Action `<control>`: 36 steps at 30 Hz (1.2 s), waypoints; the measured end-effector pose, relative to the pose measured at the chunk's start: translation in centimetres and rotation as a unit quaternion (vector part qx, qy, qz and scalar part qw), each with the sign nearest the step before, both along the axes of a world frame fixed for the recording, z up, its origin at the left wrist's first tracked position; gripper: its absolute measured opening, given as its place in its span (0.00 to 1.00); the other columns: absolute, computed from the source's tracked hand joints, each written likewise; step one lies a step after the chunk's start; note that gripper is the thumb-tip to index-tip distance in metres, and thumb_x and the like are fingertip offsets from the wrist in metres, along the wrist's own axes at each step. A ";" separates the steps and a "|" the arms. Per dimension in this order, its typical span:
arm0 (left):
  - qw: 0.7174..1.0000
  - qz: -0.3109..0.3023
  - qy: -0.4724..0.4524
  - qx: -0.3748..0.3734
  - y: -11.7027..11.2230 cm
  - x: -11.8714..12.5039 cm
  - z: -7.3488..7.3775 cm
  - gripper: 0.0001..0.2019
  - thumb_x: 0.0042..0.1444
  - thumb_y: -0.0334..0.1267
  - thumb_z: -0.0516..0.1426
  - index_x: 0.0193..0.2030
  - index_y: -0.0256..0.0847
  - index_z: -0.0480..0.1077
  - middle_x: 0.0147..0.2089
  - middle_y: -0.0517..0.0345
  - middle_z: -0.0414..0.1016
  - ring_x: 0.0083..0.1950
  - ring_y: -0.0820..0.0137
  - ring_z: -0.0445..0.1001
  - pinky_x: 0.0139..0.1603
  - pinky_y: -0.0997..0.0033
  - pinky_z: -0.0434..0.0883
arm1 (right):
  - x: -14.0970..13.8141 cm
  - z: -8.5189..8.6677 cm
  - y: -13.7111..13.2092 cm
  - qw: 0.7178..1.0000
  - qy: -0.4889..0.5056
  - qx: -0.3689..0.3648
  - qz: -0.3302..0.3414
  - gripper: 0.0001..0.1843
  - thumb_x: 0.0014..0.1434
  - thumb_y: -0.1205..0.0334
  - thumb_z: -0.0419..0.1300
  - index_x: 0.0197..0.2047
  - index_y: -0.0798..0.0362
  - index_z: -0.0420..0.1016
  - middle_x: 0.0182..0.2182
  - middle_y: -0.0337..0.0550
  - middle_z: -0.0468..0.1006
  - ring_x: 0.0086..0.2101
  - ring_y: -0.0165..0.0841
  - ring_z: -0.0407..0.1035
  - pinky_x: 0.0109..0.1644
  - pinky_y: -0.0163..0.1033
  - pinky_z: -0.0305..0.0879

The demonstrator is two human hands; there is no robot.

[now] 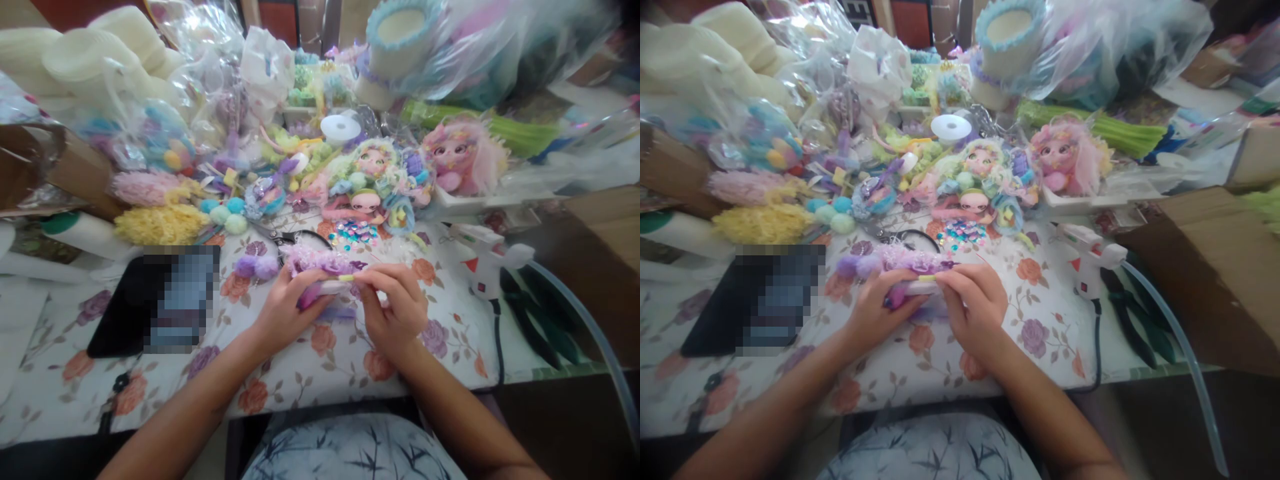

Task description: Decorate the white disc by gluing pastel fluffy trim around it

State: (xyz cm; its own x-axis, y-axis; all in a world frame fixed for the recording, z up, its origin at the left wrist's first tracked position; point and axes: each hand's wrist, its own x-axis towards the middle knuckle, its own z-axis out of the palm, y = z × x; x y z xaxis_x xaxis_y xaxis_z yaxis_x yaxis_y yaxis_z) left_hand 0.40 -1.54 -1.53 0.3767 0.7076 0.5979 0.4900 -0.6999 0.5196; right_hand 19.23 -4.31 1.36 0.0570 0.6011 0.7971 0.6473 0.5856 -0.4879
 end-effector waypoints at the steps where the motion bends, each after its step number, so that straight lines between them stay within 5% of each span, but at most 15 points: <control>1: 1.000 0.009 -0.004 0.008 0.0 0.1 0.1 0.15 0.60 0.37 0.62 0.53 0.45 0.68 0.44 0.57 0.80 0.48 0.64 0.78 0.58 0.57 0.73 | 0.0 0.0 0.0 1.000 -0.022 0.002 0.002 0.12 0.62 0.73 0.61 0.43 0.46 0.77 0.33 0.40 0.80 0.33 0.33 0.74 0.38 0.40 0.72; 10: 1.000 0.007 -0.019 0.004 0.1 0.3 0.8 0.15 0.60 0.38 0.63 0.51 0.46 0.66 0.42 0.58 0.80 0.42 0.67 0.80 0.54 0.59 0.75 | -0.4 -0.6 0.4 0.995 -0.095 0.031 -0.010 0.15 0.64 0.75 0.56 0.48 0.48 0.76 0.36 0.43 0.80 0.37 0.36 0.72 0.41 0.43 0.69; 23: 1.000 -0.005 -0.008 -0.008 -0.1 0.3 0.4 0.14 0.62 0.42 0.60 0.52 0.46 0.65 0.43 0.57 0.79 0.43 0.67 0.79 0.55 0.60 0.74 | -0.8 -0.5 0.4 0.992 -0.127 0.009 -0.011 0.14 0.65 0.73 0.56 0.44 0.46 0.77 0.36 0.43 0.72 0.38 0.35 0.66 0.43 0.42 0.64; 29: 0.999 0.024 -0.037 0.012 -0.4 0.3 -0.4 0.17 0.63 0.47 0.59 0.54 0.47 0.62 0.42 0.59 0.76 0.41 0.69 0.78 0.47 0.66 0.76 | -0.7 -0.4 0.6 0.990 -0.138 0.005 -0.005 0.13 0.66 0.73 0.56 0.44 0.46 0.76 0.38 0.43 0.71 0.40 0.36 0.65 0.44 0.43 0.65; 32: 0.999 0.000 -0.033 0.020 -0.4 0.3 -0.6 0.14 0.63 0.43 0.60 0.52 0.47 0.63 0.38 0.62 0.76 0.37 0.71 0.77 0.53 0.61 0.75 | -0.6 -0.3 0.7 0.991 -0.136 0.009 0.001 0.12 0.66 0.73 0.56 0.44 0.47 0.76 0.38 0.43 0.71 0.40 0.36 0.65 0.44 0.43 0.65; 36: 1.000 -0.021 -0.016 0.015 -0.2 0.1 -0.7 0.17 0.61 0.39 0.62 0.55 0.46 0.64 0.43 0.59 0.79 0.43 0.68 0.78 0.59 0.56 0.72 | -0.5 -0.4 0.8 0.991 -0.136 0.009 0.006 0.11 0.66 0.72 0.56 0.43 0.48 0.77 0.38 0.44 0.72 0.41 0.36 0.66 0.44 0.43 0.66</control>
